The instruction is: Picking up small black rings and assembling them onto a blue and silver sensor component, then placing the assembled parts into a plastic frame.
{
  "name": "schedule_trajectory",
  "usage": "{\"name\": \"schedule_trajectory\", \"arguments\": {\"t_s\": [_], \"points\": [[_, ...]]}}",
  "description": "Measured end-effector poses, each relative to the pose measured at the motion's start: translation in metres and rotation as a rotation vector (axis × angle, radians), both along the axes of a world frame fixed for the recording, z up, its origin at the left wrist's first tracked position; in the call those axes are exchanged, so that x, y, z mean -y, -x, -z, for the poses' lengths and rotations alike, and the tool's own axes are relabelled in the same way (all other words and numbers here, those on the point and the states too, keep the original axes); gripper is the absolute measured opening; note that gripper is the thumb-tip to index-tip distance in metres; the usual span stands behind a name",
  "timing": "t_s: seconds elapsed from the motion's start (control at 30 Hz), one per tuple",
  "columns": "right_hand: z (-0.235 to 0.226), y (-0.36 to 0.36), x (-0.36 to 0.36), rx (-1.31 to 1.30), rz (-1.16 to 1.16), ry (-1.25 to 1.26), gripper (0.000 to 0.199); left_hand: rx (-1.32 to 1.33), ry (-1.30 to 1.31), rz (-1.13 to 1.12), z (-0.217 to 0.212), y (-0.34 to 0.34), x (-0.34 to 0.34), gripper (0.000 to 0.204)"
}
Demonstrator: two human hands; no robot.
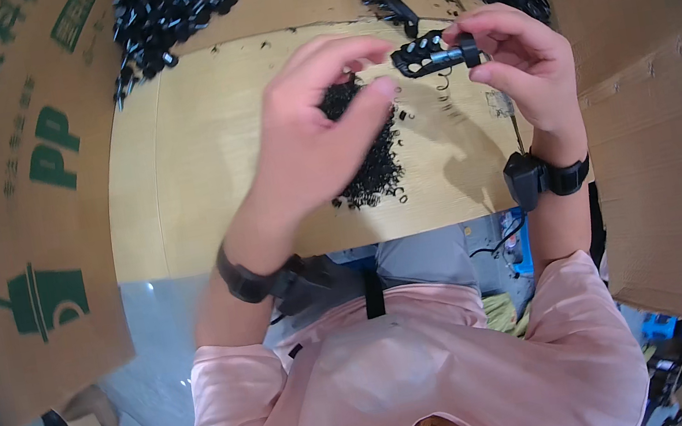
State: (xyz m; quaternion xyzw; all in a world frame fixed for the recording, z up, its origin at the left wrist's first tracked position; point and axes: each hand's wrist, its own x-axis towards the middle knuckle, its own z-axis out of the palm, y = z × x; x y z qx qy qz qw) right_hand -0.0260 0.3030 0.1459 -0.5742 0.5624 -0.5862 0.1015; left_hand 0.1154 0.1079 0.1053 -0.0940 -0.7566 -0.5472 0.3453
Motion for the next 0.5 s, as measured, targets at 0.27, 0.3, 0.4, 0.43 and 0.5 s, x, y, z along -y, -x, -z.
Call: {"name": "schedule_trajectory", "arguments": {"t_s": [0.27,0.3,0.4,0.43,0.5], "points": [[0.001,-0.051,0.004,-0.11,0.015,0.078,0.035,-0.121,0.075,-0.239,-0.005,-0.039,-0.044,0.022],[0.005,-0.057,0.002,-0.137,0.022,0.09,0.034,-0.103,0.041,-0.238,0.0,-0.043,-0.047,0.02],[0.02,-0.079,-0.006,-0.15,0.101,0.023,0.034,-0.11,0.005,-0.233,0.016,-0.053,-0.055,0.018],[0.024,-0.084,-0.01,-0.169,0.143,-0.023,0.033,-0.138,0.002,-0.227,0.022,-0.055,-0.057,0.016],[0.037,-0.092,-0.017,-0.215,0.179,-0.064,0.033,-0.114,0.05,-0.248,0.033,-0.063,-0.061,0.015]]}}
